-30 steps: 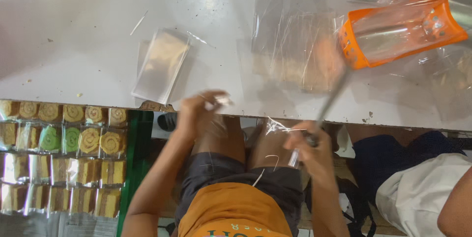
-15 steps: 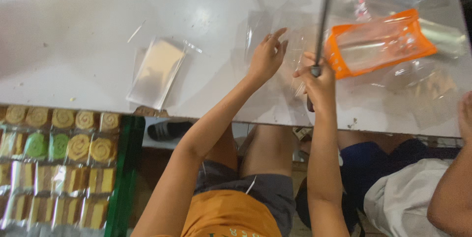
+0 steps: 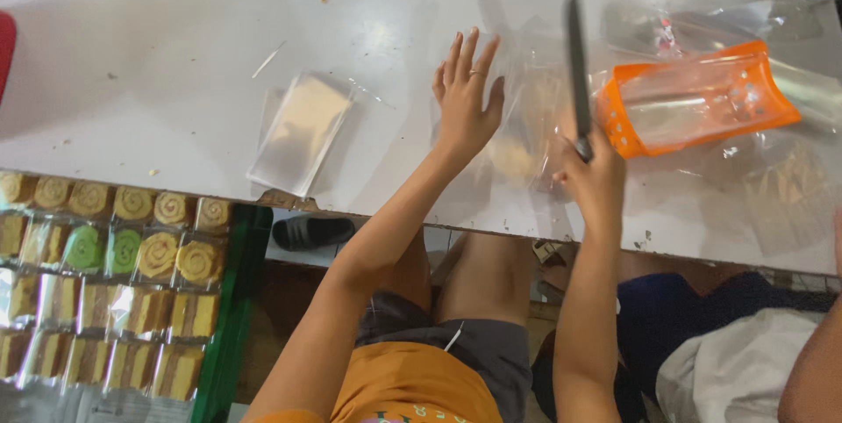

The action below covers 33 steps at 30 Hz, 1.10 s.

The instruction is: The person uses a knife to cut and separate thin plastic sheets from a stack on a white table.

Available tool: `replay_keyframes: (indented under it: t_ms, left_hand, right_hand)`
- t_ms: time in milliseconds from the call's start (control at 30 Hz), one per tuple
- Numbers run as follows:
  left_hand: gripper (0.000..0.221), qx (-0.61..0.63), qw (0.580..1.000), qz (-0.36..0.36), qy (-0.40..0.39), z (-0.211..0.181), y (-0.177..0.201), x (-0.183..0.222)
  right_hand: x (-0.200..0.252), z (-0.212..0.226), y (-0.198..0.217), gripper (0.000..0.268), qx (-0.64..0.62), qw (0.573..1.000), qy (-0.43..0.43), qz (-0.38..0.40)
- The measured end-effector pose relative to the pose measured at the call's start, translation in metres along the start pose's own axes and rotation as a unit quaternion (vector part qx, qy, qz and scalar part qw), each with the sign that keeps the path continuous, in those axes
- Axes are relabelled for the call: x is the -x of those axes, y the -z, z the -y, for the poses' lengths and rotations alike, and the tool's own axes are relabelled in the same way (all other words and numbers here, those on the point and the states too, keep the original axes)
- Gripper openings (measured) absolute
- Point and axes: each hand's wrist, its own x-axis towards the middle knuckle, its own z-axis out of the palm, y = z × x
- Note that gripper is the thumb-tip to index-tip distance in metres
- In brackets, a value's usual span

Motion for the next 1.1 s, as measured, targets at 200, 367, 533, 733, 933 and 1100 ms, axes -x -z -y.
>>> replay_keyframes:
  t_ms: [200,367,533,733,933,1100]
  left_hand:
    - [0.024,-0.131,0.991,-0.012,-0.016,0.06,0.184,0.043]
    - [0.033,-0.196,0.963,0.053,0.18,0.136,0.244,0.059]
    - [0.008,-0.155,0.966,0.04,0.203,0.139,0.249,0.051]
    - [0.006,-0.015,0.99,-0.04,0.131,0.102,0.265,0.052]
    - [0.058,0.486,0.813,0.299,0.114,-0.001,0.22,0.11]
    - [0.016,0.472,0.812,0.317,0.132,-0.064,0.191,0.129]
  right_hand:
    - [0.071,-0.021,0.037,0.042,-0.099,0.992,-0.035,-0.069]
    - [0.107,-0.019,0.029,0.045,-0.123,0.991,-0.028,-0.032]
    - [0.123,-0.013,0.015,0.038,-0.143,0.989,-0.018,-0.008]
    - [0.142,-0.032,0.017,0.034,-0.132,0.99,-0.023,-0.051]
    - [0.168,-0.022,-0.032,0.034,-0.237,0.971,-0.038,0.004]
    - [0.163,0.002,-0.054,0.009,-0.214,0.977,-0.007,0.005]
